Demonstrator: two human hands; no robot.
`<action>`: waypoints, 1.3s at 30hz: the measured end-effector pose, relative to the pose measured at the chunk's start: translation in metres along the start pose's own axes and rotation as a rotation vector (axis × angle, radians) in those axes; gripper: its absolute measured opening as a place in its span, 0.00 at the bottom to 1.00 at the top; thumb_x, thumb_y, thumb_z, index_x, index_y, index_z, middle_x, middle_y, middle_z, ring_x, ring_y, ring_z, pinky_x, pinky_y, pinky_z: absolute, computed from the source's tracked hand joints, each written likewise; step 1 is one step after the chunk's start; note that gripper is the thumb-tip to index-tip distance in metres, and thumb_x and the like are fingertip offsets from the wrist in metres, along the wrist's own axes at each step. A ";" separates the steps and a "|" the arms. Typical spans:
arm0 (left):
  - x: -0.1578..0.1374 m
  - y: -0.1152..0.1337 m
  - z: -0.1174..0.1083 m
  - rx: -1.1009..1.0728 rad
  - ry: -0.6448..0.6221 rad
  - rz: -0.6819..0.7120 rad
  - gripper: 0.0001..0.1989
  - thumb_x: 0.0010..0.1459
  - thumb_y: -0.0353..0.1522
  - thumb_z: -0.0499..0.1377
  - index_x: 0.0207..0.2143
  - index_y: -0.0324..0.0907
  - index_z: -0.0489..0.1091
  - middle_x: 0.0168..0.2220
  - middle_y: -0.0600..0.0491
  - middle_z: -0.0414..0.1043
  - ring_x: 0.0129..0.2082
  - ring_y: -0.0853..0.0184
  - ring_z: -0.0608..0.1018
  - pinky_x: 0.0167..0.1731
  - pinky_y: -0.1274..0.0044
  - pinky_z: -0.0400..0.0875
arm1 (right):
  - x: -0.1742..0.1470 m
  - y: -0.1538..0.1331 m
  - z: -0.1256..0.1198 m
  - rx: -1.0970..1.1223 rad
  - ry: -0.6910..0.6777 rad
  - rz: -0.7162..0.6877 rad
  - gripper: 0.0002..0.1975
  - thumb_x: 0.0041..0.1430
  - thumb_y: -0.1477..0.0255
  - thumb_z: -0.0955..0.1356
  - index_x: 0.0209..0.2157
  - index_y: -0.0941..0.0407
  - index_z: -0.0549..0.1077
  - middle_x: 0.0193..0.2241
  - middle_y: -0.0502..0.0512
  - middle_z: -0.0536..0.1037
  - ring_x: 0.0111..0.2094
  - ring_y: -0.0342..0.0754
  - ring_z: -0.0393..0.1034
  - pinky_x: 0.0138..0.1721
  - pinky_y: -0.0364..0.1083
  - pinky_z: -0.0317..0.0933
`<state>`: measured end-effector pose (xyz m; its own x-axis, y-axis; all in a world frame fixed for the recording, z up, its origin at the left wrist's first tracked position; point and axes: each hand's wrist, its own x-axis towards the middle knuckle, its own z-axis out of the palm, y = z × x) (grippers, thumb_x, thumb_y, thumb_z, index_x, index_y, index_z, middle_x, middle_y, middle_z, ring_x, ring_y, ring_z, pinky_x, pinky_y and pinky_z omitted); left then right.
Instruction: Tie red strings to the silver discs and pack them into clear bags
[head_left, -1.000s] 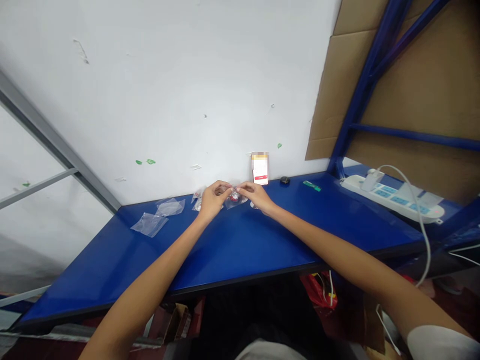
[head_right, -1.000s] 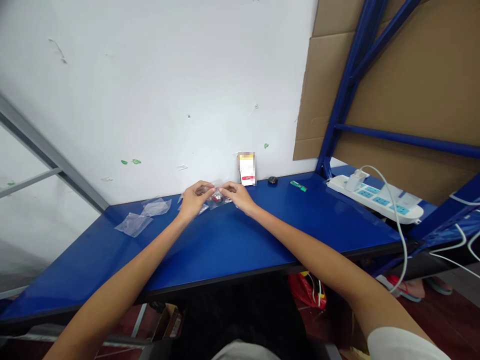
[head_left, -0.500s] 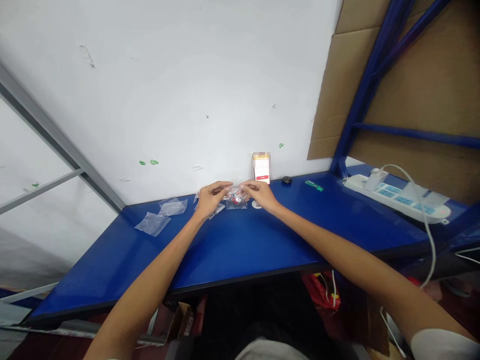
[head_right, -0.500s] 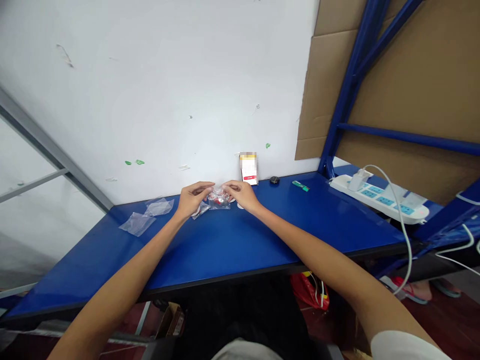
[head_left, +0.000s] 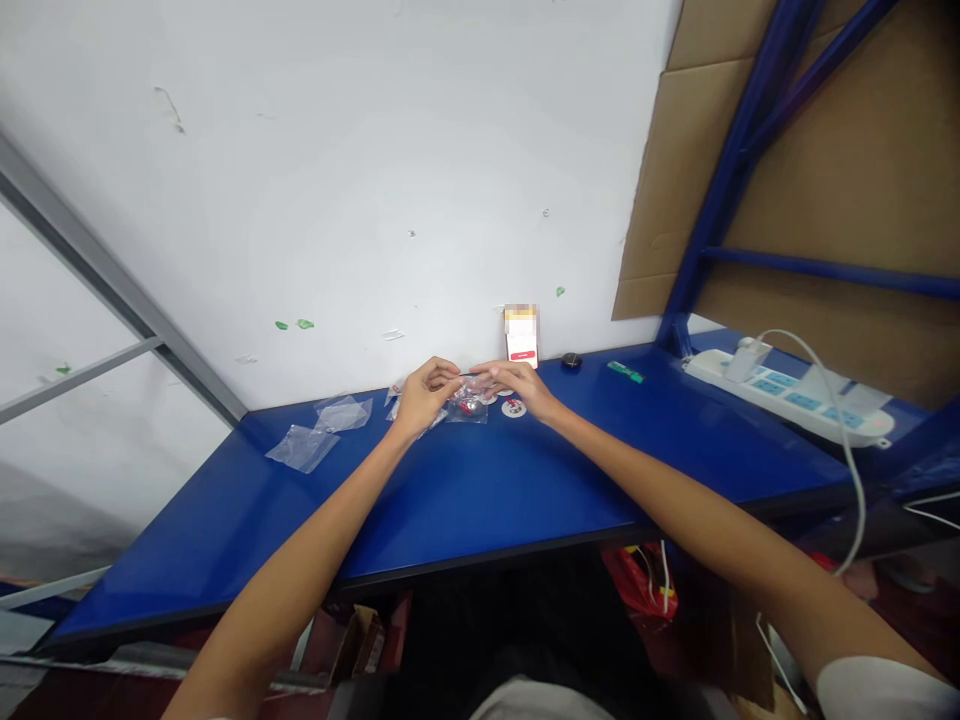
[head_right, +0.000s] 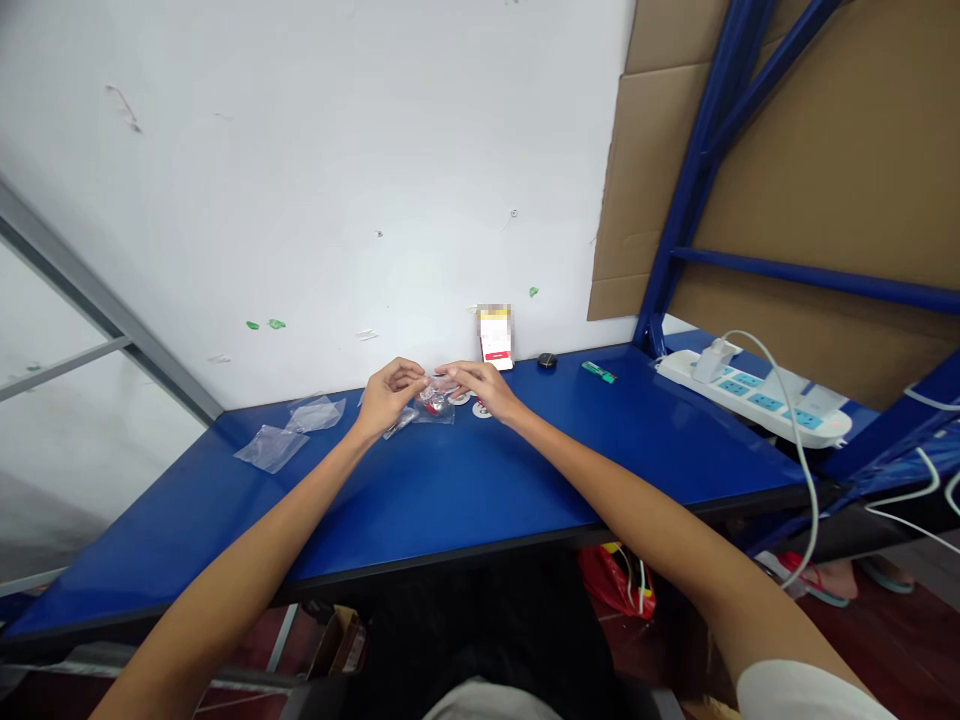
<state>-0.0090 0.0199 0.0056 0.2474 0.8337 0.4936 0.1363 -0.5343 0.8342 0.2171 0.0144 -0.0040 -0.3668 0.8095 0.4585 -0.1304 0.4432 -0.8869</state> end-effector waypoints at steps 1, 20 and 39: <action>0.000 -0.001 0.001 0.003 -0.004 0.000 0.18 0.58 0.44 0.71 0.41 0.40 0.74 0.33 0.51 0.76 0.34 0.65 0.79 0.35 0.74 0.75 | 0.001 0.002 0.000 -0.043 0.027 0.007 0.22 0.63 0.54 0.73 0.49 0.56 0.82 0.40 0.59 0.85 0.41 0.54 0.81 0.43 0.51 0.76; -0.002 0.006 -0.011 0.097 -0.073 0.054 0.14 0.62 0.43 0.66 0.42 0.41 0.80 0.30 0.52 0.77 0.29 0.66 0.77 0.33 0.74 0.72 | 0.001 -0.006 -0.002 -0.171 0.008 0.017 0.15 0.62 0.62 0.74 0.48 0.55 0.81 0.32 0.56 0.83 0.28 0.49 0.77 0.26 0.44 0.70; -0.003 0.006 -0.005 0.036 -0.012 0.063 0.12 0.62 0.38 0.66 0.42 0.41 0.82 0.33 0.51 0.79 0.28 0.68 0.76 0.31 0.76 0.71 | 0.003 0.006 0.002 -0.140 0.070 -0.041 0.14 0.61 0.62 0.75 0.45 0.56 0.83 0.37 0.56 0.86 0.31 0.49 0.81 0.35 0.48 0.78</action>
<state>-0.0134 0.0153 0.0100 0.2679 0.7966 0.5419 0.1545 -0.5908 0.7919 0.2138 0.0185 -0.0080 -0.2984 0.8124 0.5009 -0.0127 0.5214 -0.8532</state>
